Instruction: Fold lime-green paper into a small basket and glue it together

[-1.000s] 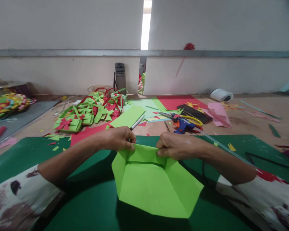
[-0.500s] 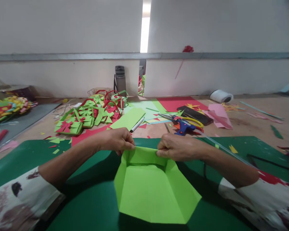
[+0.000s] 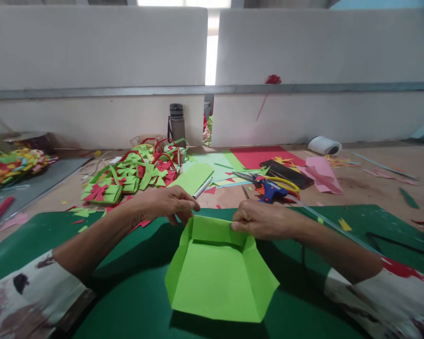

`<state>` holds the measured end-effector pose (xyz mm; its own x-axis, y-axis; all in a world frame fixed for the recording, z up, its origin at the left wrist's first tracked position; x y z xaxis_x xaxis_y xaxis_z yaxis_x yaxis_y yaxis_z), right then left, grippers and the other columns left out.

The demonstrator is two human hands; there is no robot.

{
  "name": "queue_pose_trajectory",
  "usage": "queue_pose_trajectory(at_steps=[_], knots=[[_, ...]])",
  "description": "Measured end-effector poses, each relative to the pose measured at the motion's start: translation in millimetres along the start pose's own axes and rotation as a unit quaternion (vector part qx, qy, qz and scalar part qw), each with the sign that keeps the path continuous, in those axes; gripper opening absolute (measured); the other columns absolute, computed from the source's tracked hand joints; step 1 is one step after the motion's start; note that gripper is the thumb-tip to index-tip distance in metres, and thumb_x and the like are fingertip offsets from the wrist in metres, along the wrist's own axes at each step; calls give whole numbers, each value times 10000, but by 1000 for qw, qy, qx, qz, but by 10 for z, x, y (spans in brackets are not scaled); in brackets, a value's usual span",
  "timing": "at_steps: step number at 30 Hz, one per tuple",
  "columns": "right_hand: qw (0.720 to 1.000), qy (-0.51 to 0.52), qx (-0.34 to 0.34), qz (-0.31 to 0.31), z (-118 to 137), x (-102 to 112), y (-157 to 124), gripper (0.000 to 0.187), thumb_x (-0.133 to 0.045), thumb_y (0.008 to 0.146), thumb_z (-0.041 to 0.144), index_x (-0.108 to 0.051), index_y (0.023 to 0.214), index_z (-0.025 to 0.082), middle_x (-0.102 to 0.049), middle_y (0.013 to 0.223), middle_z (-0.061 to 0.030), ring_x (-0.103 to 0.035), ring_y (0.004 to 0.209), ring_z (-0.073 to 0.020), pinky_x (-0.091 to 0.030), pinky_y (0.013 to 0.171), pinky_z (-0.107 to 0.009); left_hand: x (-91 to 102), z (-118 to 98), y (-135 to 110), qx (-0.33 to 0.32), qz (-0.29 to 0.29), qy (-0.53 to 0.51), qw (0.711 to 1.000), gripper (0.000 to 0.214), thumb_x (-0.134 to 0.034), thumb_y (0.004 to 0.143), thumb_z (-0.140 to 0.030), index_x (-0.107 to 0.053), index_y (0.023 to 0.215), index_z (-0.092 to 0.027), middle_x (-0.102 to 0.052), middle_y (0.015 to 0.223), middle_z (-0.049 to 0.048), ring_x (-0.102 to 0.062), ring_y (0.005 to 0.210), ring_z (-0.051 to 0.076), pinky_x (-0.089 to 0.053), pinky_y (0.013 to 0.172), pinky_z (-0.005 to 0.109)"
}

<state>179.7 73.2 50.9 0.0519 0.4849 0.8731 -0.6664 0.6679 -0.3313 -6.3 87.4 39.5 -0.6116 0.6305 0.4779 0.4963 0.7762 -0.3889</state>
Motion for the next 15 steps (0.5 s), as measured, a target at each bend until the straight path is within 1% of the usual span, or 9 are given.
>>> queue_pose_trajectory(at_steps=[2,4,6,8,10,12,15], knots=[[1000,1,8,-3,-11,-9,6,317,-431,786,239,-308,499,183,-225,464,71,-245,418,-61,-187,429,-236,-18,-16,14,-9,3,4,1000,434,-552,775,-493,-643,1059,-177,-659,913,58,-595,792,164,-486,657,236],[1000,0,17,-6,-18,-20,13,315,-423,785,241,-302,500,184,-211,471,71,-233,420,-62,-181,429,-239,-65,-60,24,-23,13,28,999,398,-585,750,-449,-666,1020,-168,-661,869,38,-572,737,141,-459,629,209],[1000,-2,25,-9,-22,-30,18,312,-419,785,248,-301,503,185,-206,479,69,-229,425,-64,-176,432,-241,-113,-94,31,-23,15,70,997,333,-609,711,-376,-697,936,-148,-645,741,10,-520,623,112,-402,550,182],[999,-7,30,-14,-20,-33,21,311,-421,783,250,-303,502,184,-212,481,68,-234,431,-65,-179,440,-242,-138,-108,36,-16,0,108,994,270,-604,676,-314,-716,838,-129,-587,605,-16,-434,519,89,-317,467,179],[999,-13,35,-20,-14,-27,21,309,-425,779,240,-306,499,181,-217,476,69,-239,432,-65,-183,450,-243,-148,-112,39,-14,-19,121,992,232,-580,661,-275,-717,769,-123,-517,529,-32,-358,468,77,-249,425,186],[999,-19,39,-26,-7,-15,22,303,-427,769,219,-308,493,178,-224,468,69,-244,432,-64,-187,459,-245,-167,-114,39,-16,-22,117,993,222,-553,662,-256,-707,750,-122,-488,517,-37,-344,459,75,-240,418,186],[998,-26,48,-34,10,1,28,276,-446,743,197,-339,489,173,-254,465,68,-266,444,-65,-203,475,-243,-209,-134,28,-22,-11,106,994,217,-521,674,-244,-681,745,-116,-488,535,-33,-375,467,78,-273,427,181]])
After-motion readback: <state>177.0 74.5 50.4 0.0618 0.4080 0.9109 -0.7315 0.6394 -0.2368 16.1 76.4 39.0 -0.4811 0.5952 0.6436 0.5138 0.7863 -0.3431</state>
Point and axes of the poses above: each hand's wrist, its own y-axis towards the middle knuckle, its own x-axis out of the back of the hand, z = x × y, the point moved 5 cm from there along y, towards the middle knuckle
